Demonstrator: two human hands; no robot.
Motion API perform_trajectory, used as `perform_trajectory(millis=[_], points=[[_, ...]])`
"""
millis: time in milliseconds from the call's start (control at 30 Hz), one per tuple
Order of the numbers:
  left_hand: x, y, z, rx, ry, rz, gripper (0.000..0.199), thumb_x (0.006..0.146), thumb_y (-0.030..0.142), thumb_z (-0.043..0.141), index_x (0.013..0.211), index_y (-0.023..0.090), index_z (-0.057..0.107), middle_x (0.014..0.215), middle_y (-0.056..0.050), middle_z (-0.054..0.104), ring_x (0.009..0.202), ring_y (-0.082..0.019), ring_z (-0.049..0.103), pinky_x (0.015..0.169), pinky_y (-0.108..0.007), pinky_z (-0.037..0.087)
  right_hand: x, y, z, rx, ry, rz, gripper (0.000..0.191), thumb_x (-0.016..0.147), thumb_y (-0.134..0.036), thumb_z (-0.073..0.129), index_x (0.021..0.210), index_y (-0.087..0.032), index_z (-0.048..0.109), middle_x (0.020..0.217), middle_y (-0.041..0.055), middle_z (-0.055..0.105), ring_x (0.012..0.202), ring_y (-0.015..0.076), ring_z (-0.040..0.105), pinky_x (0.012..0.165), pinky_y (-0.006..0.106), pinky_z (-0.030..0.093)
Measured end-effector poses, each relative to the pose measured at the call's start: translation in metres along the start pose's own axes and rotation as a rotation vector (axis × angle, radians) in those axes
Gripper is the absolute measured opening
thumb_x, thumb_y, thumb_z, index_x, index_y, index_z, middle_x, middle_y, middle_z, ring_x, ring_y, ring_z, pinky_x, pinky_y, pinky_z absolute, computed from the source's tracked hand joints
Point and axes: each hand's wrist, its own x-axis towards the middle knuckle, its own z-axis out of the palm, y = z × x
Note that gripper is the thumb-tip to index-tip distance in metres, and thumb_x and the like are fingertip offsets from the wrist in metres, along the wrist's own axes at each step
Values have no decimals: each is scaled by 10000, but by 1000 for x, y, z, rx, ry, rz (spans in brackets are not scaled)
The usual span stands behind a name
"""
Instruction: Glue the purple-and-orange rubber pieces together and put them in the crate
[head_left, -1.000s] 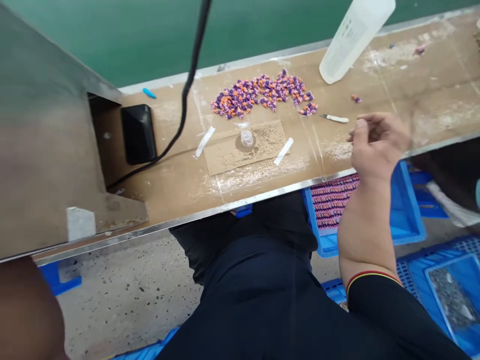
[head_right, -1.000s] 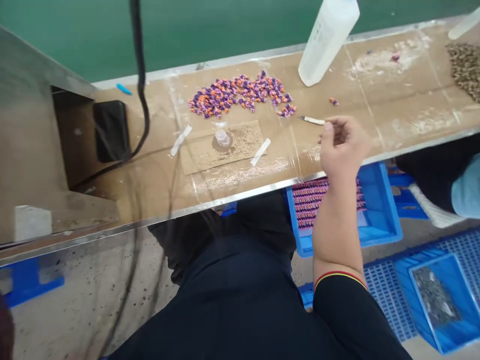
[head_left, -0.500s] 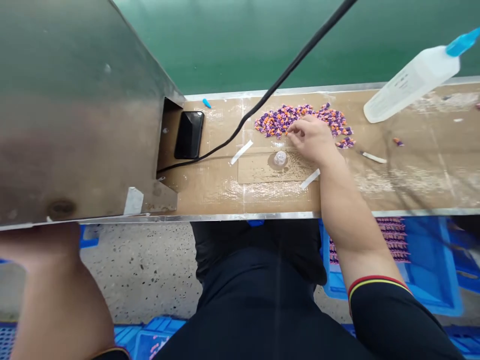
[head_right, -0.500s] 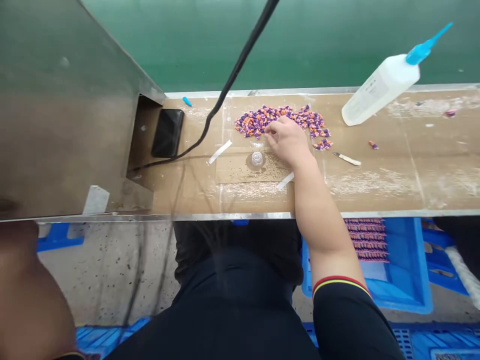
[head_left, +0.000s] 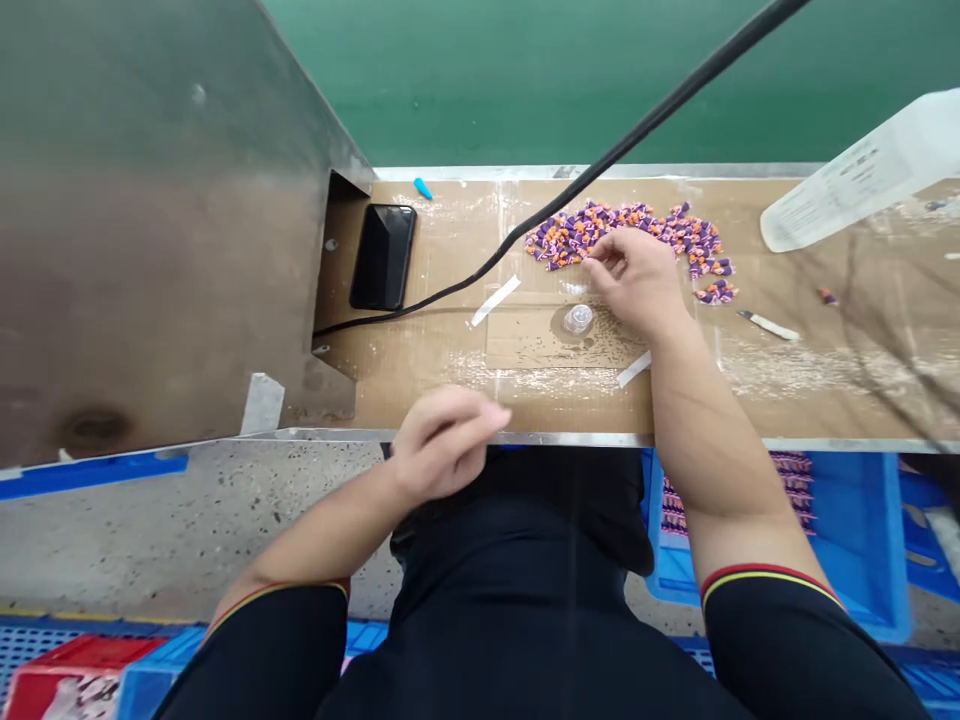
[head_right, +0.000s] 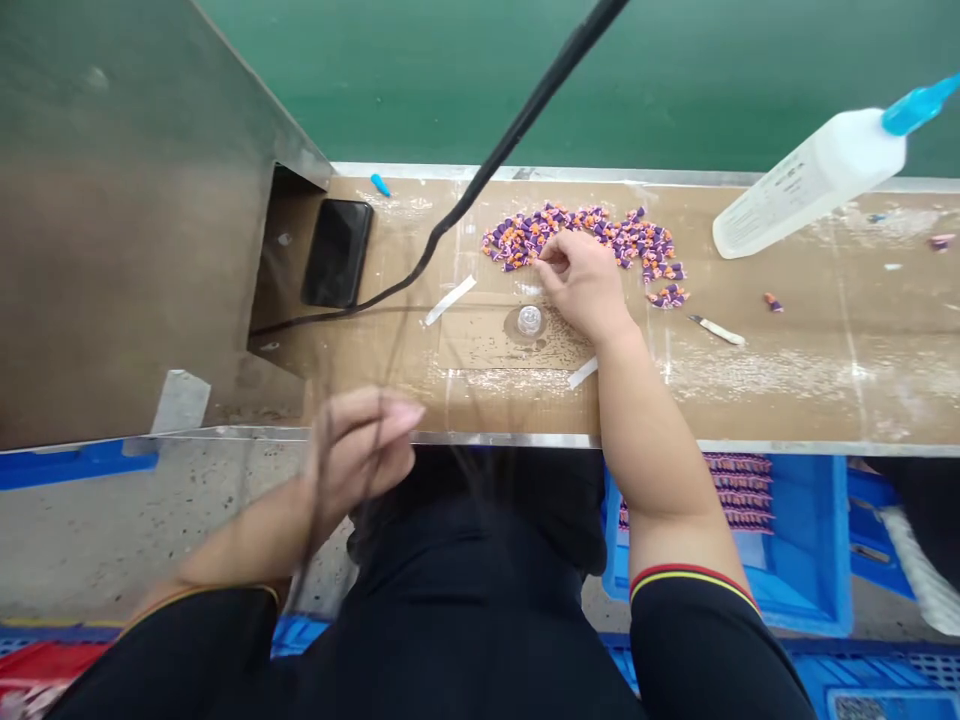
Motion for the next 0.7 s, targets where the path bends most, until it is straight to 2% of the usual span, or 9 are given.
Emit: perform_trajectory(millis=[33, 100, 200, 267, 400, 533, 633, 700], points=[[20, -4, 17, -59, 42, 74, 375, 984, 98, 756, 1251, 350, 834, 1009, -27, 804, 889, -171, 778, 801, -302, 705, -5, -2, -4, 46, 21, 7, 116, 981, -330, 745, 907, -281, 670, 930, 31, 712, 836, 223, 652, 852, 432, 591], [56, -15, 52, -283, 21, -8, 220, 1091, 215, 693, 1226, 291, 848, 1059, -55, 801, 888, -145, 770, 817, -282, 697, -13, -3, -12, 152, 54, 27, 89, 983, -369, 737, 987, -288, 700, 900, 6, 715, 786, 197, 653, 771, 378, 582], [87, -34, 91, -645, -62, -348, 253, 1129, 385, 687, 1189, 205, 853, 1077, -95, 806, 882, -143, 777, 841, -287, 702, -18, -2, -19, 272, 41, 39, 223, 1000, -425, 740, 1203, -330, 744, 868, -25, 710, 766, 190, 666, 724, 350, 587], [92, -46, 104, -786, -48, -518, 269, 1090, 413, 758, 1170, 177, 858, 1035, -93, 821, 874, -149, 791, 859, -295, 713, -18, -2, -22, 315, -1, 36, 257, 1017, -437, 742, 1255, -345, 766, 838, -27, 695, 748, 192, 673, 717, 357, 604], [86, -63, 107, -893, -24, -702, 287, 988, 388, 897, 1158, 158, 877, 1020, -90, 854, 869, -163, 824, 886, -323, 739, -18, -7, -27, 405, -16, 58, 173, 1005, -436, 796, 1120, -308, 782, 847, -12, 727, 759, 186, 737, 695, 337, 640], [86, -67, 104, -935, -36, -816, 366, 939, 384, 951, 1192, 132, 874, 1037, -109, 869, 921, -174, 845, 967, -337, 739, -24, -19, -34, 362, 5, 97, 190, 932, -433, 904, 989, -297, 783, 911, 7, 790, 824, 202, 796, 712, 333, 677], [88, -67, 104, -930, -52, -819, 366, 945, 383, 942, 1199, 128, 873, 1039, -116, 869, 919, -174, 837, 941, -323, 734, -28, -28, -43, 251, -44, 72, 94, 913, -358, 896, 928, -298, 825, 867, 5, 802, 735, 192, 749, 639, 329, 638], [89, -68, 103, -921, -44, -774, 282, 963, 334, 913, 1163, 137, 884, 1024, -106, 863, 893, -163, 821, 888, -298, 725, -30, -32, -49, 185, -118, 13, 35, 901, -310, 877, 916, -312, 845, 849, -4, 811, 687, 184, 714, 615, 331, 611]])
